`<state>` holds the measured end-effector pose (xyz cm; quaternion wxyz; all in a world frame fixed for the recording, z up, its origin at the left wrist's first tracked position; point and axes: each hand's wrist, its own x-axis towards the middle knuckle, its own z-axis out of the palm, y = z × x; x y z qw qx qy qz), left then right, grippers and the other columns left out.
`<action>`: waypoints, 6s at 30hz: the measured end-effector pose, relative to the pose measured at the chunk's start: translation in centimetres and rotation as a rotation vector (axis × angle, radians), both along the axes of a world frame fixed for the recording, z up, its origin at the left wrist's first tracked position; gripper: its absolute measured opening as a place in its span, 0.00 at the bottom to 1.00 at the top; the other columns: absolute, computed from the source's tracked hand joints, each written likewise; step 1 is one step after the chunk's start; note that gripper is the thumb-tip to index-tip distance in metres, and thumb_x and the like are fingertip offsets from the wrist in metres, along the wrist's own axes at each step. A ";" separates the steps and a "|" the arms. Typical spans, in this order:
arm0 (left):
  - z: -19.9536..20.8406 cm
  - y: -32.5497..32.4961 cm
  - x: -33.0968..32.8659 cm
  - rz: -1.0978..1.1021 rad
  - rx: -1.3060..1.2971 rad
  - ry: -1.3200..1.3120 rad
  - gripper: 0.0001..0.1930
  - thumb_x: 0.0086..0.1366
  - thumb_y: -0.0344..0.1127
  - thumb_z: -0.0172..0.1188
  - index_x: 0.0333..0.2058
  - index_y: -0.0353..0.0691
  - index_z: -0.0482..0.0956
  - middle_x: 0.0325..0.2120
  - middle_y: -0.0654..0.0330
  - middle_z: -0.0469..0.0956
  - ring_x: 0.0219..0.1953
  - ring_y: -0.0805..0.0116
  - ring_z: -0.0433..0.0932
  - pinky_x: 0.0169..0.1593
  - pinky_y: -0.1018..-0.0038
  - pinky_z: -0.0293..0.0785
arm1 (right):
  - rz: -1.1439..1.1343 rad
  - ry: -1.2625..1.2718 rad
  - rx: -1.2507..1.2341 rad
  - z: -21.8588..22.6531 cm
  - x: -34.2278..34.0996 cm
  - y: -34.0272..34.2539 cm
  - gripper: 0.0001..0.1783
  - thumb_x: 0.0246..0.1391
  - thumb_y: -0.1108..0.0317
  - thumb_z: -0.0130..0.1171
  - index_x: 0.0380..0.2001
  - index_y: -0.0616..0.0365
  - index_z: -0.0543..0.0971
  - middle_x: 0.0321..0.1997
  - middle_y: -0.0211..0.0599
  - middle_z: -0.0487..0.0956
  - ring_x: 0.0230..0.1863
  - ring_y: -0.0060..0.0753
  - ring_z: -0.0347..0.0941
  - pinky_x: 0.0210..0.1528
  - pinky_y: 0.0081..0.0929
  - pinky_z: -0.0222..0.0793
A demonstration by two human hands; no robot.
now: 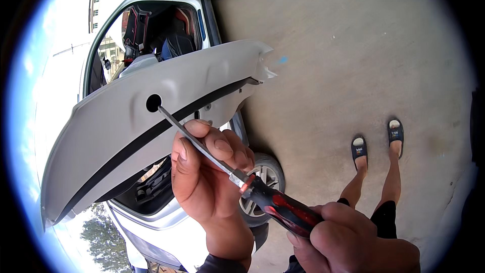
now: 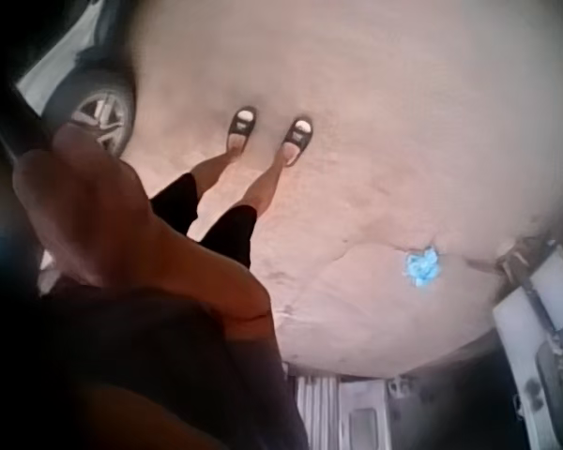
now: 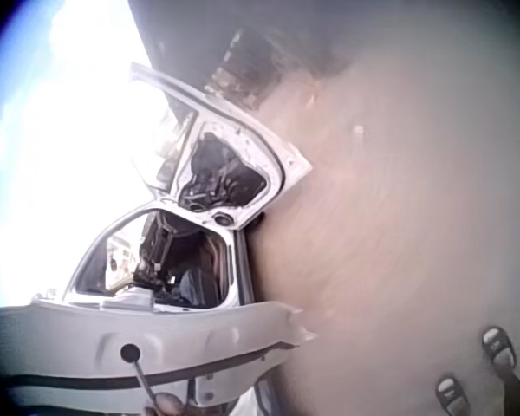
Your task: The person removes a car door panel, detaches the interior door handle trim, and reattaches it using a screwdriver. They then reposition the door panel and handle trim, working on the door's interior components.
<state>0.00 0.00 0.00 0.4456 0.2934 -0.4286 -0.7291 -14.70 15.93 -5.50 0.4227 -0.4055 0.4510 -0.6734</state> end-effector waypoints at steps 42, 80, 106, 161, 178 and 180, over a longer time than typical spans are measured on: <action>-0.2 -2.4 2.7 -0.230 -0.149 -0.125 0.19 0.78 0.43 0.45 0.56 0.34 0.73 0.38 0.59 0.82 0.35 0.67 0.74 0.43 0.66 0.72 | -0.452 0.269 -0.046 3.3 7.7 -3.3 0.12 0.43 0.81 0.70 0.29 0.63 0.75 0.26 0.41 0.73 0.24 0.37 0.72 0.24 0.26 0.71; -2.9 -1.7 3.2 -0.520 0.193 0.493 0.27 0.74 0.37 0.54 0.66 0.31 0.61 0.54 0.37 0.73 0.53 0.40 0.78 0.56 0.52 0.79 | -0.503 0.449 -0.108 3.6 8.0 -4.2 0.12 0.55 0.73 0.66 0.40 0.63 0.75 0.28 0.39 0.72 0.22 0.33 0.72 0.24 0.27 0.75; 4.7 2.8 2.9 -0.275 0.409 0.113 0.19 0.73 0.35 0.56 0.56 0.28 0.73 0.50 0.40 0.79 0.51 0.52 0.80 0.58 0.57 0.75 | 0.111 -1.186 0.570 11.7 6.0 -3.9 0.17 0.67 0.52 0.58 0.44 0.55 0.75 0.26 0.25 0.74 0.21 0.22 0.70 0.24 0.28 0.70; 5.7 8.6 -15.0 1.554 0.298 -0.841 0.12 0.54 0.22 0.66 0.39 0.34 0.81 0.25 0.55 0.81 0.23 0.66 0.78 0.29 0.73 0.73 | 1.700 0.834 -1.508 12.4 6.7 -46.6 0.37 0.47 0.33 0.64 0.32 0.63 0.78 0.34 0.45 0.79 0.41 0.50 0.74 0.55 0.41 0.66; 7.4 7.5 -14.8 1.436 0.286 -1.027 0.11 0.62 0.27 0.65 0.43 0.30 0.83 0.25 0.55 0.82 0.17 0.72 0.72 0.21 0.73 0.65 | 1.615 0.909 -1.469 13.0 6.4 -46.4 0.38 0.39 0.29 0.68 0.20 0.59 0.80 0.23 0.42 0.77 0.34 0.47 0.75 0.48 0.39 0.68; 7.3 7.0 -15.5 1.475 0.110 -1.307 0.11 0.62 0.27 0.65 0.43 0.30 0.83 0.25 0.54 0.82 0.19 0.70 0.74 0.23 0.71 0.69 | 1.614 0.857 -1.453 12.8 6.5 -46.3 0.37 0.37 0.30 0.70 0.20 0.59 0.80 0.23 0.42 0.76 0.33 0.48 0.75 0.49 0.39 0.68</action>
